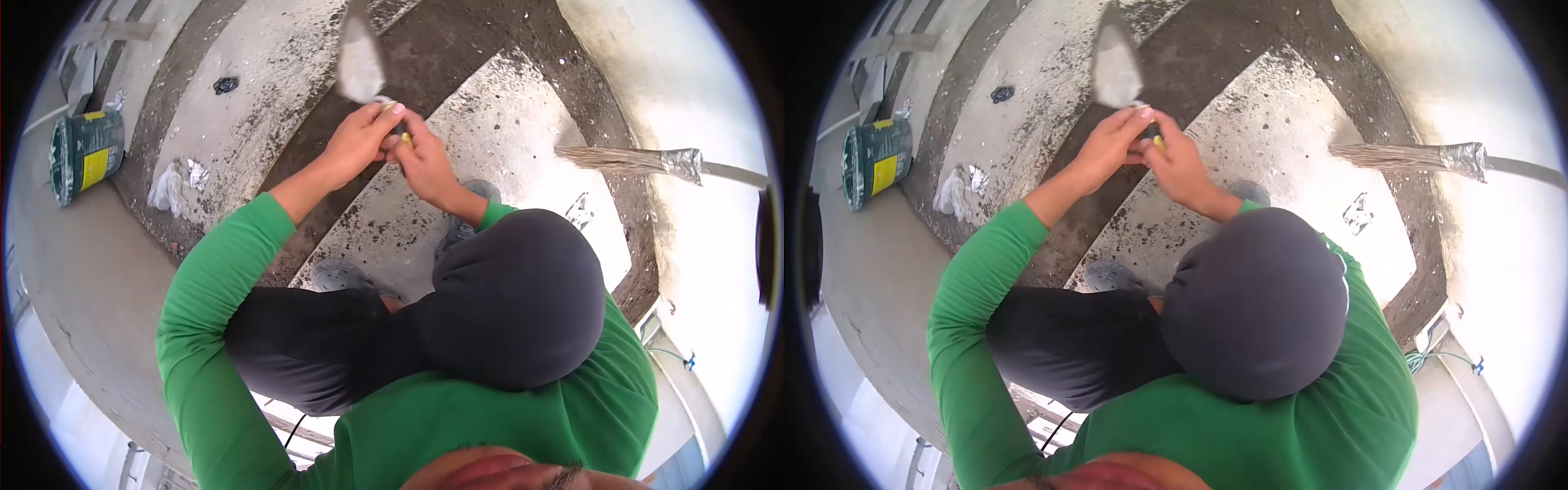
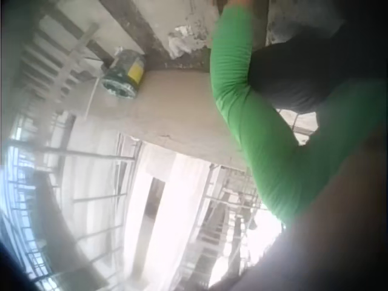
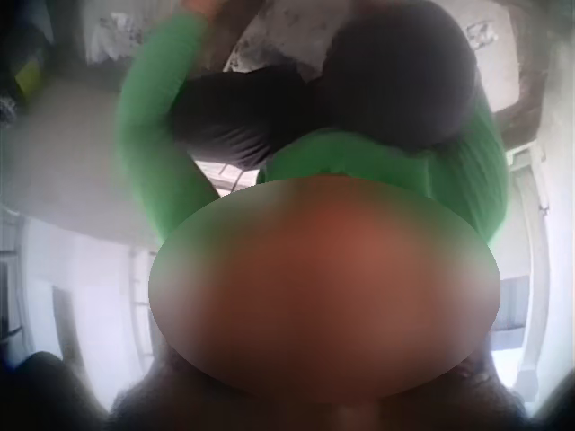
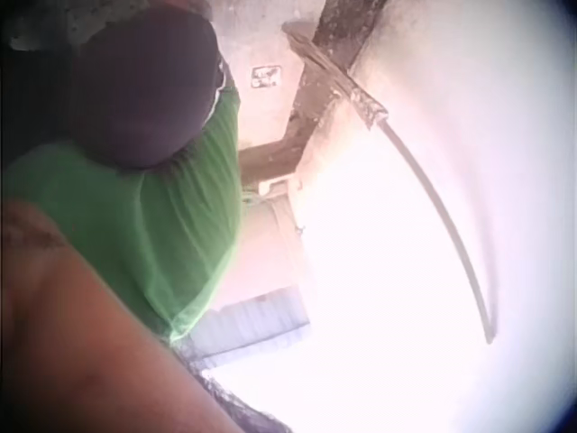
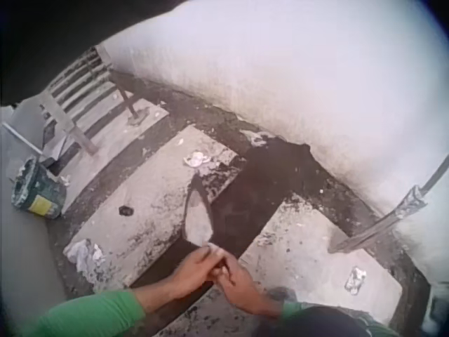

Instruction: The person uses a trowel to apply and smooth a layer of cement onto a concrete floor surface. They repeatedly scoop the material and spread it evenly across the ground, working in a crouched position.

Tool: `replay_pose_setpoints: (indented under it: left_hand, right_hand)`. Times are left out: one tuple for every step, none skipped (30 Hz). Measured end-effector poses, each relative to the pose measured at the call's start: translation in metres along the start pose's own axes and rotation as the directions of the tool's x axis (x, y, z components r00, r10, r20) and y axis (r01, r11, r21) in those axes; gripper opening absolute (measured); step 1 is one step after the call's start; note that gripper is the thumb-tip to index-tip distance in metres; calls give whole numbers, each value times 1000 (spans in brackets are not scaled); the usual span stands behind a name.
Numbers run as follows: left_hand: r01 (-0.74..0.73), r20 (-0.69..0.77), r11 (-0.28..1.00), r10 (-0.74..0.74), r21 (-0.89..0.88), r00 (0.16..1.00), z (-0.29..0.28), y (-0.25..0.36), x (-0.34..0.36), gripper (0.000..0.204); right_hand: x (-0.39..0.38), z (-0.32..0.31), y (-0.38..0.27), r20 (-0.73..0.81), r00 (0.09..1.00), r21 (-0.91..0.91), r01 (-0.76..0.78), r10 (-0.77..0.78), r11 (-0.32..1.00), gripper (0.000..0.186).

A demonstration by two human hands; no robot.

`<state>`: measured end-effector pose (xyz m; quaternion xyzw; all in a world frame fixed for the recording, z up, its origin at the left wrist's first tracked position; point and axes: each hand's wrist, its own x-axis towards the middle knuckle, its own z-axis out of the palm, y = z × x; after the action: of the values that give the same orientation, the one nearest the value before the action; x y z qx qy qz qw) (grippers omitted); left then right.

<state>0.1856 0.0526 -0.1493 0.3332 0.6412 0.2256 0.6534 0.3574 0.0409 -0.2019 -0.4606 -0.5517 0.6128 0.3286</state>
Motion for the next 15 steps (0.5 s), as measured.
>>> replay_pose_setpoints:
  left_hand:
    - [-39,-32,997,42,72,999,7,-20,28,42]
    - [-67,-80,987,80,149,994,8,-31,39,42]
    - [-30,-2,999,30,20,1000,9,-25,36,38]
    - [-17,-12,999,16,-51,1000,4,-26,32,37]
    - [10,-42,993,-15,-120,999,-6,-36,32,36]
    - [26,-64,980,-39,-195,997,-13,-40,32,35]
    - [50,-121,970,-81,-239,989,-11,-33,24,31]
    - [49,-114,996,-58,-80,992,-21,-42,25,32]
    - [52,-107,995,-43,83,993,-41,-63,25,32]
    - [47,-92,968,-25,246,995,-59,-76,26,32]
    - [82,-91,954,-58,289,994,-68,-82,23,33]
    - [116,-92,935,-90,334,992,-74,-85,15,33]
    - [147,-92,913,-121,379,988,-80,-88,8,34]
    - [155,-103,924,-126,350,987,-84,-93,3,35]
    - [166,-121,932,-133,323,984,-89,-103,-4,35]
  right_hand:
    - [-2,-11,7,3,994,-90,110,-110,990,41]
    - [1,-21,15,30,975,-162,220,-218,962,39]
    - [5,-35,28,65,947,-235,320,-313,918,38]
    - [11,-57,28,60,962,-316,272,-267,909,36]
    - [22,-81,38,65,975,-376,223,-215,899,34]
    - [35,-104,53,-121,968,-441,145,-219,886,33]
    - [50,-143,81,-269,923,-597,64,-275,799,35]
    - [66,-188,108,-319,839,-790,22,-441,613,37]
    - [76,-223,125,-349,794,-844,-35,-498,535,40]
    - [83,-248,135,-370,741,-886,-101,-561,452,45]
    - [86,-261,143,-384,732,-901,-163,-563,403,47]
    - [88,-270,148,-399,721,-908,-224,-567,354,50]
    - [89,-276,154,-413,710,-909,-287,-570,302,52]
    - [91,-277,157,-434,718,-898,-301,-543,320,54]
    - [93,-272,157,-455,728,-886,-313,-513,343,55]
